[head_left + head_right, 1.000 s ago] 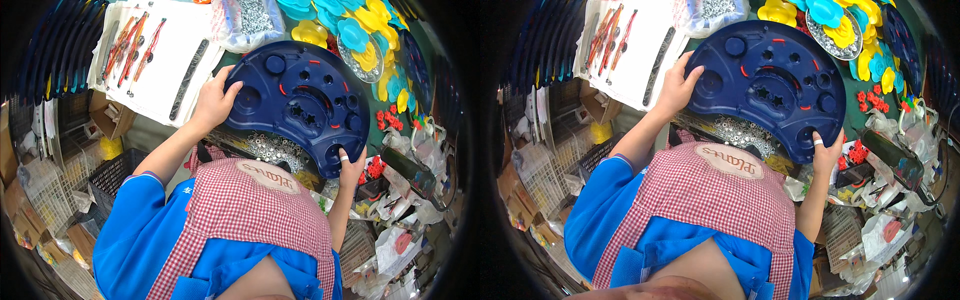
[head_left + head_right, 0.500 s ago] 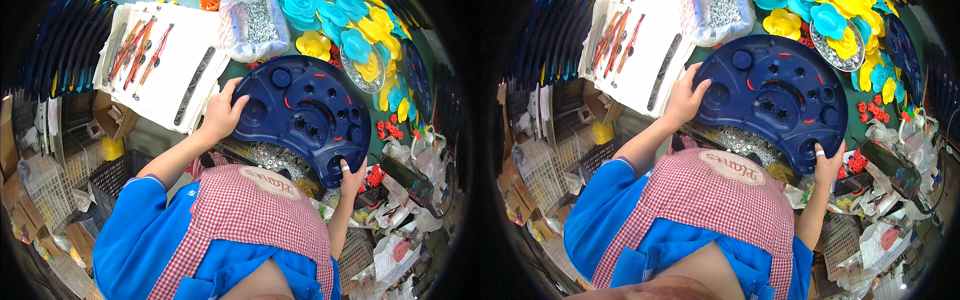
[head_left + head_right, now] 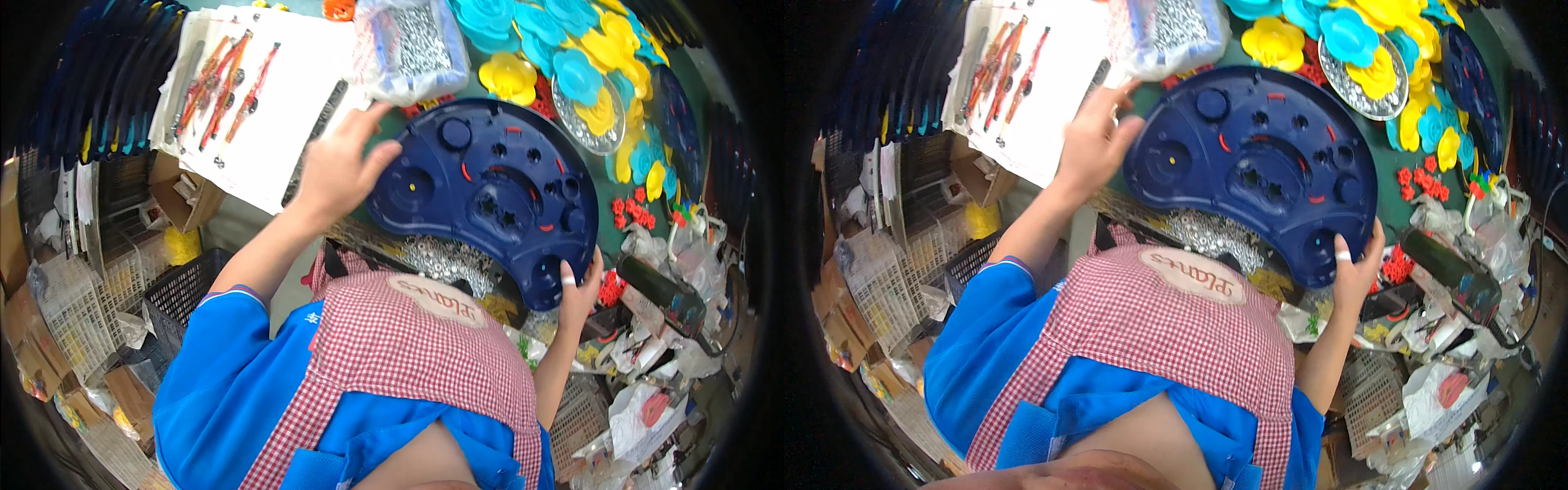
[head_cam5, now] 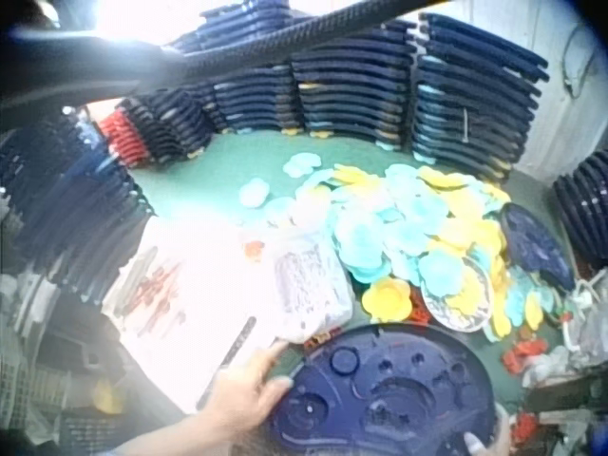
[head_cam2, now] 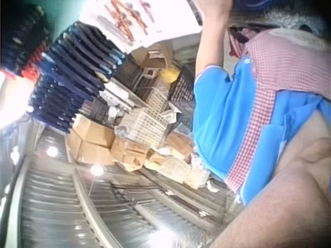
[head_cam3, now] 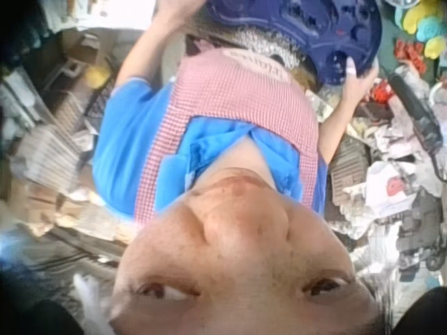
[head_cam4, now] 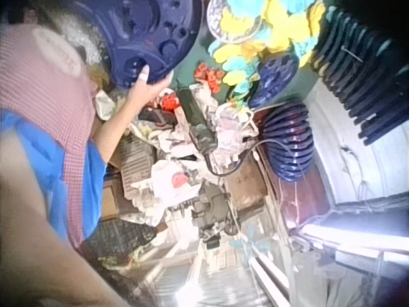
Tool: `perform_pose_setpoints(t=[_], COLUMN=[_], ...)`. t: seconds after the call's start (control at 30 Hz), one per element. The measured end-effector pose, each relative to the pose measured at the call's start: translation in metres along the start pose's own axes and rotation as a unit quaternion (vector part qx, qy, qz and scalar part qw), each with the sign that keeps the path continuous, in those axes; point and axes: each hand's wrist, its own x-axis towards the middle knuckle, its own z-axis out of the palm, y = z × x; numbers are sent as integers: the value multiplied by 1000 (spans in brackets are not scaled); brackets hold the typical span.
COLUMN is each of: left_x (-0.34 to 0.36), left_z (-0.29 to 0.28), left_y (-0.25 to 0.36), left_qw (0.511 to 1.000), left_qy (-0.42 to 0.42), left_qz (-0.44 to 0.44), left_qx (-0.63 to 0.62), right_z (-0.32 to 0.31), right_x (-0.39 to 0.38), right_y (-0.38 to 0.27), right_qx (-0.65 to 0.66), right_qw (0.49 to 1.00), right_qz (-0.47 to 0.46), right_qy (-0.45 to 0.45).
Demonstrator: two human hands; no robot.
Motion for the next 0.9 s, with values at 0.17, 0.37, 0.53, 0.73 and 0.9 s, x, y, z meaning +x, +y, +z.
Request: perform_pose_setpoints(t=[0.17,0.37,0.53,0.73,0.9], left_x=[150,276,276,277,235], left_z=[-80,-102,-90,-49,-60], left_y=[-146,-243,-211,-239,-130], left_qw=[923,928,915,972,991], left_qy=[282,-82,-272,-189,31], left_qz=[116,-135,-217,-140,-44], left_qx=[235,338,204,-4,123], right_z=[6,5,1,2,-1], right_x=[5,4,5,40,104], right_y=[-11,-3,-14,-56,-42], right_qx=[-11,-75,-158,-65,-327], right_qw=[999,996,982,948,903], right_qz=[-33,-31,-98,-274,-234], right_qy=[-9,23,28,146,150])
